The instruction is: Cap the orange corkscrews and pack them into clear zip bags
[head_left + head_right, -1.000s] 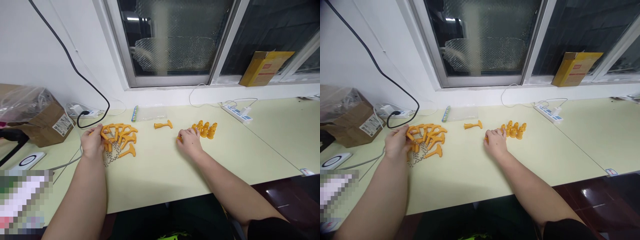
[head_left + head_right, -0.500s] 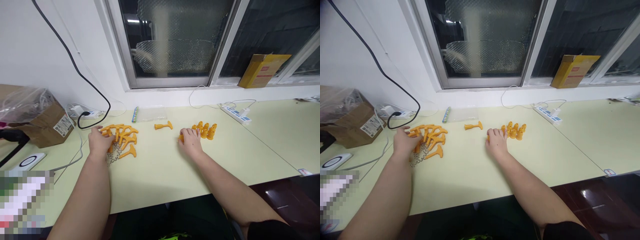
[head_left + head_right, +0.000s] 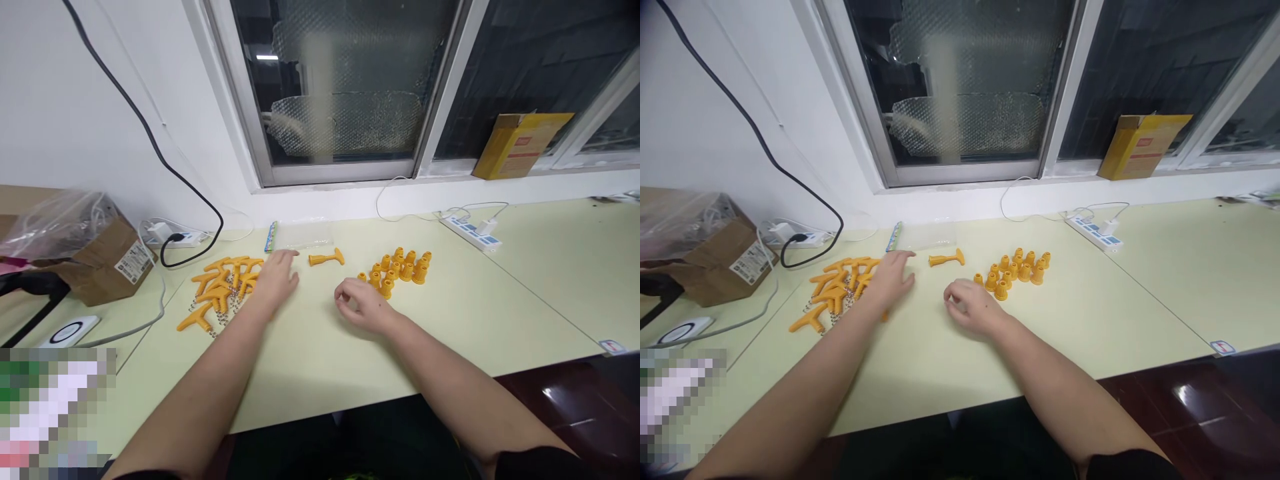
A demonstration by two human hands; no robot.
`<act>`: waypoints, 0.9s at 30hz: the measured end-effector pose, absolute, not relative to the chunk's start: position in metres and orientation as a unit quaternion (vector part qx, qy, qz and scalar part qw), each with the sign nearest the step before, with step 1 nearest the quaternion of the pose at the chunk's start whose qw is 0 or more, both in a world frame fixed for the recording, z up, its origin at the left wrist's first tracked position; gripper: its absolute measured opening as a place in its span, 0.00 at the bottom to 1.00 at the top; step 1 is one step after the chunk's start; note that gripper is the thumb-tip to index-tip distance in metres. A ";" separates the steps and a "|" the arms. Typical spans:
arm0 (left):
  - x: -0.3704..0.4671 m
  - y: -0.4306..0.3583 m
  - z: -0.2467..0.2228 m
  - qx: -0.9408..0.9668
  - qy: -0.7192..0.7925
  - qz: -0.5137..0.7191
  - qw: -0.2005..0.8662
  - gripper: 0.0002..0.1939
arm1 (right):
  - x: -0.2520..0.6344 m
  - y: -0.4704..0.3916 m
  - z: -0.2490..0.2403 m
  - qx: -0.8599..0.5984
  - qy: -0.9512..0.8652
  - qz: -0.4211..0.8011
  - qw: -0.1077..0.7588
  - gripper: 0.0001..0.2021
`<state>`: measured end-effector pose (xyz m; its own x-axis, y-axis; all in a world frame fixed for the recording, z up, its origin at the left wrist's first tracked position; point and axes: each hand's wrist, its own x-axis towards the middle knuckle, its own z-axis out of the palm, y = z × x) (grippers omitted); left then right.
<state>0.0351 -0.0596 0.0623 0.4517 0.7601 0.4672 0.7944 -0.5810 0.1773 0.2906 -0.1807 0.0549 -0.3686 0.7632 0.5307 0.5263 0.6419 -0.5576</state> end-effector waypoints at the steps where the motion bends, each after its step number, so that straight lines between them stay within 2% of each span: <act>1: 0.048 -0.056 0.060 -0.870 -0.437 -0.229 0.020 0.25 | 0.288 -0.183 0.054 -0.394 -0.818 0.195 0.371 0.04; 4: 0.081 -0.042 0.054 -0.882 -0.432 -0.182 -0.052 0.28 | 0.280 -0.187 0.052 -0.413 -0.807 0.298 0.300 0.04; 9: 0.107 -0.026 0.055 -0.828 -0.514 -0.178 -0.136 0.18 | 0.282 -0.182 0.047 -0.437 -0.781 0.347 0.280 0.03; 13: 0.109 -0.032 0.057 -0.763 -0.575 -0.209 -0.210 0.15 | 0.288 -0.176 0.045 -0.484 -0.739 0.367 0.292 0.03; 16: 0.110 -0.051 0.057 -0.718 -0.582 -0.241 -0.297 0.15 | 0.288 -0.172 0.041 -0.508 -0.697 0.396 0.317 0.14; 19: 0.111 -0.078 0.053 -0.673 -0.534 -0.286 -0.424 0.16 | 0.285 -0.166 0.035 -0.507 -0.641 0.437 0.375 0.25; 22: 0.112 -0.105 0.044 -0.581 -0.439 -0.374 -0.575 0.17 | 0.284 -0.161 0.031 -0.493 -0.581 0.491 0.421 0.23; 24: 0.112 -0.119 0.038 -0.591 -0.404 -0.388 -0.580 0.16 | 0.284 -0.160 0.030 -0.478 -0.565 0.513 0.434 0.20; 27: 0.111 -0.129 0.033 -0.676 -0.384 -0.368 -0.510 0.11 | 0.285 -0.159 0.030 -0.453 -0.578 0.513 0.445 0.16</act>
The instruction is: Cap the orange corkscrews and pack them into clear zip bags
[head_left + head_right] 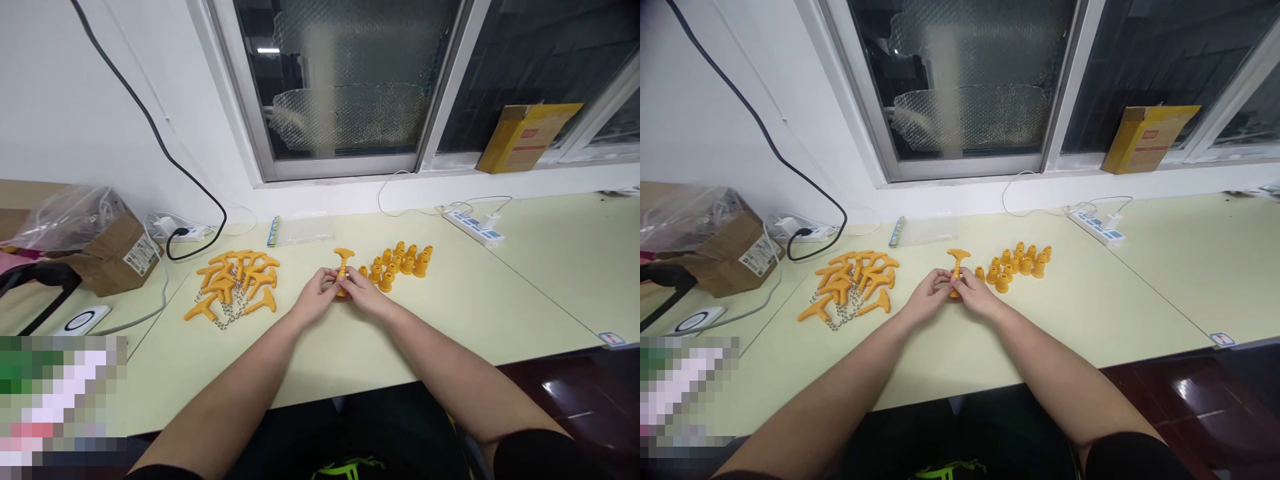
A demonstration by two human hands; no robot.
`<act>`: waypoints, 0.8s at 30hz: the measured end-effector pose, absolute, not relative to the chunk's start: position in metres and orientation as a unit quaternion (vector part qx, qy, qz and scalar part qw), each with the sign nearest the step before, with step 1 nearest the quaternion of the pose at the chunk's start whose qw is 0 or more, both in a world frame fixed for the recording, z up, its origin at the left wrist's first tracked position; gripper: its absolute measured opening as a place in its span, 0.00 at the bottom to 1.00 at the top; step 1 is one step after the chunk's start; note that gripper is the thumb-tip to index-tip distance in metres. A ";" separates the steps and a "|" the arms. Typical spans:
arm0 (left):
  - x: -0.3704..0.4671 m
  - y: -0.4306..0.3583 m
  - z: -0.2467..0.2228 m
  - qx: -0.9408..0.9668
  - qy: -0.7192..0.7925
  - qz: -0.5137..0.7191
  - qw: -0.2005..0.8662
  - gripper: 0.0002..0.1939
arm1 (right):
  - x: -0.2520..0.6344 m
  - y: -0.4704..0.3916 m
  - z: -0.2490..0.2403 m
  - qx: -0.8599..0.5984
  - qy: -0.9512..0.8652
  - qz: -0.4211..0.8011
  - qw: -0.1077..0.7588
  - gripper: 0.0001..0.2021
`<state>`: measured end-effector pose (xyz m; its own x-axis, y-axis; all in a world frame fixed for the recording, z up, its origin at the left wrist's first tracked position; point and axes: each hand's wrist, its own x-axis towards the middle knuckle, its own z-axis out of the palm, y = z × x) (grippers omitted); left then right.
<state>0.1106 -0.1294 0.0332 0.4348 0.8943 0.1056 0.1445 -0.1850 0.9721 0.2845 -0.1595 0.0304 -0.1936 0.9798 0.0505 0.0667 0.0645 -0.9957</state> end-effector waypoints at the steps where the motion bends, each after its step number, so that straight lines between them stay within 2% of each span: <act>1: 0.109 -0.130 0.033 0.708 0.386 0.364 0.466 0.09 | 0.285 -0.160 0.031 -0.443 -0.575 0.520 0.450 0.15; 5: 0.095 -0.121 0.040 0.773 0.404 0.407 0.272 0.05 | 0.287 -0.161 0.037 -0.408 -0.521 0.602 0.446 0.17; 7: 0.085 -0.116 0.046 0.785 0.384 0.431 0.226 0.15 | 0.290 -0.163 0.043 -0.401 -0.483 0.647 0.434 0.18; 9: 0.077 -0.113 0.050 0.816 0.343 0.421 0.200 0.22 | 0.294 -0.165 0.048 -0.388 -0.440 0.699 0.409 0.18; 13: 0.072 -0.115 0.053 0.864 0.296 0.374 0.160 0.20 | 0.303 -0.166 0.053 -0.332 -0.360 0.806 0.333 0.16; 15: 0.074 -0.116 0.052 0.872 0.288 0.366 0.151 0.22 | 0.306 -0.165 0.054 -0.307 -0.318 0.840 0.315 0.16; 19: 0.075 -0.118 0.053 0.887 0.260 0.360 0.129 0.27 | 0.311 -0.163 0.058 -0.268 -0.269 0.877 0.293 0.17; 24: 0.075 -0.116 0.057 0.892 0.219 0.390 0.065 0.26 | 0.313 -0.163 0.062 -0.261 -0.244 0.888 0.290 0.17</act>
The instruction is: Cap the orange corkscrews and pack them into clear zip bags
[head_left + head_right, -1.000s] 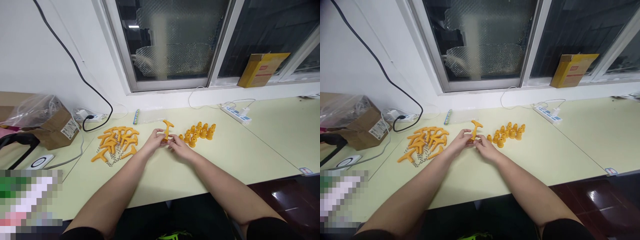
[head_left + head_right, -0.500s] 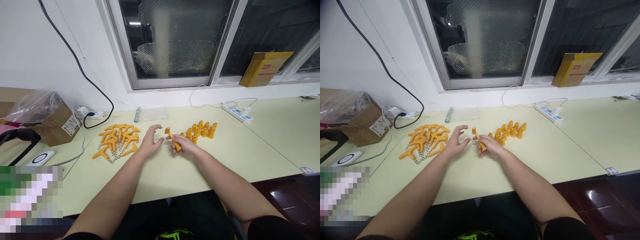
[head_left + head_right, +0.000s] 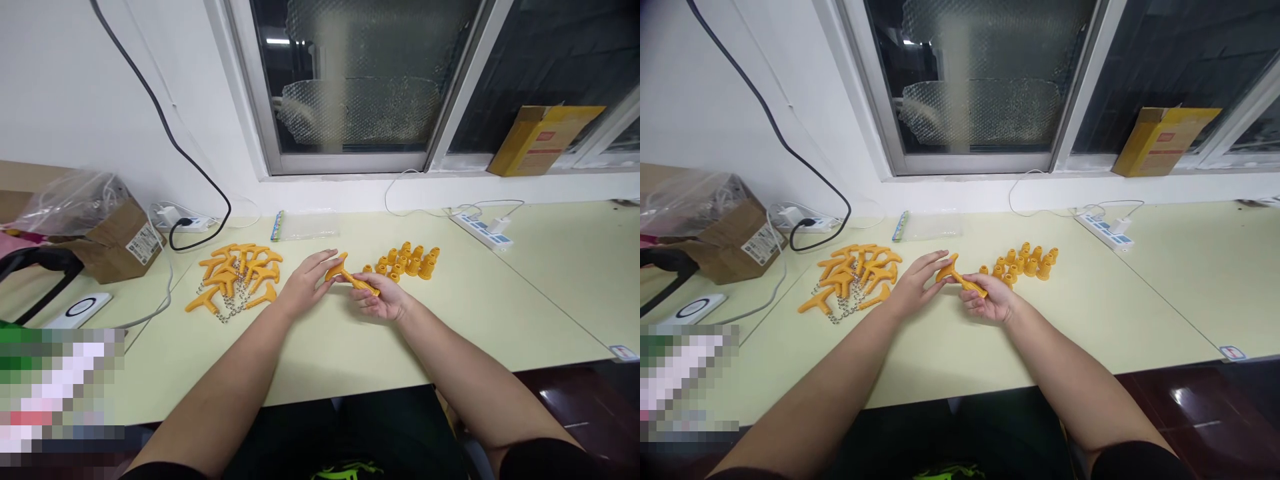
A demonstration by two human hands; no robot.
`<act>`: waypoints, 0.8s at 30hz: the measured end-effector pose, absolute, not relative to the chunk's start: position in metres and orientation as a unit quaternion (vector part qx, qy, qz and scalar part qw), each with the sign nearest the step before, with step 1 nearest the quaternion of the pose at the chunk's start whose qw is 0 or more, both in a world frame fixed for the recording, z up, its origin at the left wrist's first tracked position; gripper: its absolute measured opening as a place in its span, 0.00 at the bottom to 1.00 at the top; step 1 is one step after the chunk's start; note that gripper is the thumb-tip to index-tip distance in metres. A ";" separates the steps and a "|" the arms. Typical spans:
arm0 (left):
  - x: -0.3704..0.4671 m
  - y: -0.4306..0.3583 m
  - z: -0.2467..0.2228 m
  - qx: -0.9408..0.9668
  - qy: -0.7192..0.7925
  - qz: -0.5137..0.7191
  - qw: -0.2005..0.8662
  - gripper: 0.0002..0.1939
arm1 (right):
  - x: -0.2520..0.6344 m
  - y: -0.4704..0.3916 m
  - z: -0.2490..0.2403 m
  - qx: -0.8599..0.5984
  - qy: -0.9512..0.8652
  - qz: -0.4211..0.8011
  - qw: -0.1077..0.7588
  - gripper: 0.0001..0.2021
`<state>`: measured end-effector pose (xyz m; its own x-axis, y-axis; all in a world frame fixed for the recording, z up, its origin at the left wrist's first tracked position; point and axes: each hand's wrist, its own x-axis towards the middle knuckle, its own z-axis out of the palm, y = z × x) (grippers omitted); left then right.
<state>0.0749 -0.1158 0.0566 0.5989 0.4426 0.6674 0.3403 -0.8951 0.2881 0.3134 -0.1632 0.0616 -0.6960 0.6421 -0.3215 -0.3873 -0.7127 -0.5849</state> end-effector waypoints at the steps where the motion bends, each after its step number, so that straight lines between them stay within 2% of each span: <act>1: 0.075 -0.116 0.057 0.894 0.209 0.393 0.058 0.27 | 0.313 -0.163 0.062 -0.261 -0.244 0.888 0.288 0.18; 9: 0.079 -0.120 0.063 0.894 0.165 0.416 0.022 0.30 | 0.315 -0.163 0.062 -0.253 -0.248 0.893 0.278 0.20; 19: 0.073 -0.127 0.081 0.891 0.142 0.432 0.004 0.19 | 0.320 -0.163 0.061 -0.220 -0.256 0.911 0.236 0.24; 24: 0.071 -0.125 0.079 0.889 0.128 0.440 0.022 0.15 | 0.316 -0.163 0.056 -0.198 -0.272 0.920 0.200 0.19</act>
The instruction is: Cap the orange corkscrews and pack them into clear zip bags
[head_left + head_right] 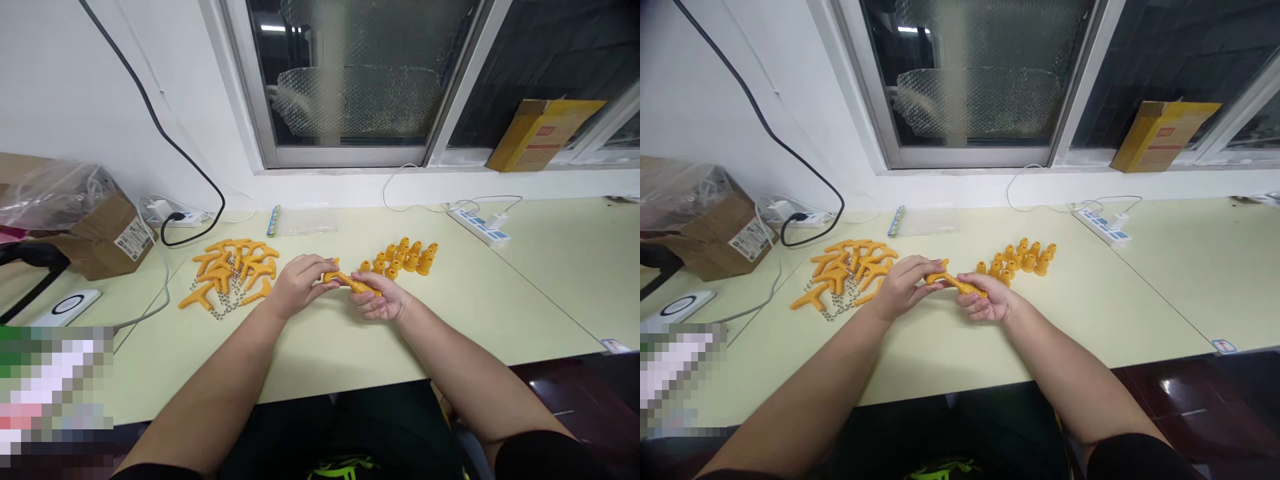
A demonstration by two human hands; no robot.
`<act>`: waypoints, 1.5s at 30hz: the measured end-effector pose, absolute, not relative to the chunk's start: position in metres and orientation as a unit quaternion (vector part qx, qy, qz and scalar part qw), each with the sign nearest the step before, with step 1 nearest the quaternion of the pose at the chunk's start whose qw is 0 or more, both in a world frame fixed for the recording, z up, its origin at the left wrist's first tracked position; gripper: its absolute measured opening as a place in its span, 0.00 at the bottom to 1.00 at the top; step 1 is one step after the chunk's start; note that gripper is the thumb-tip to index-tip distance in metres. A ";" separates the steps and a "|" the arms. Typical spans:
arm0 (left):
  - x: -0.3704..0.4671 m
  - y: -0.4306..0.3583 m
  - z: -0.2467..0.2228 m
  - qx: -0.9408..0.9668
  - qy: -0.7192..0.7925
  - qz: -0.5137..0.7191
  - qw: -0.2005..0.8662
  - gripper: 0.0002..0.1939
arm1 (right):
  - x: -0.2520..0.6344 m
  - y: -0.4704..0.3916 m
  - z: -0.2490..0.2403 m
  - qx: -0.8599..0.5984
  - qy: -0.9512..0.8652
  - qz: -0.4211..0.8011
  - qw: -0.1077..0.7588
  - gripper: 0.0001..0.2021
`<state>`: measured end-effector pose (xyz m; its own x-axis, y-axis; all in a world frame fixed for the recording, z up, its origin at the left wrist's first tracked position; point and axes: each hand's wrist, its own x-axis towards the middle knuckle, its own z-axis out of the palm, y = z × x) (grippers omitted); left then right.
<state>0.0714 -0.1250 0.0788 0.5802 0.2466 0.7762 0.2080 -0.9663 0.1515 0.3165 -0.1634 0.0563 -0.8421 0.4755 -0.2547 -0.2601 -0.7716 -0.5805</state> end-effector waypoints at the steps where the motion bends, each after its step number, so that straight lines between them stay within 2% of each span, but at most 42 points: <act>1: 0.071 -0.124 0.078 0.886 0.131 0.443 0.032 0.15 | 0.316 -0.164 0.056 -0.200 -0.277 0.919 0.199 0.17; 6: 0.071 -0.122 0.072 0.877 0.174 0.442 0.079 0.13 | 0.311 -0.168 0.056 -0.249 -0.307 0.891 0.224 0.11; 17: 0.071 -0.128 0.073 0.874 0.239 0.390 0.167 0.12 | 0.303 -0.179 0.066 -0.308 -0.378 0.840 0.237 0.22; 24: 0.073 -0.135 0.080 0.845 0.341 0.322 0.256 0.14 | 0.300 -0.183 0.066 -0.329 -0.400 0.825 0.226 0.23; 34: 0.081 -0.141 0.091 0.798 0.405 0.268 0.357 0.17 | 0.297 -0.185 0.061 -0.360 -0.473 0.773 0.221 0.27; 45: 0.081 -0.142 0.095 0.733 0.441 0.198 0.479 0.22 | 0.301 -0.188 0.064 -0.346 -0.635 0.668 0.174 0.24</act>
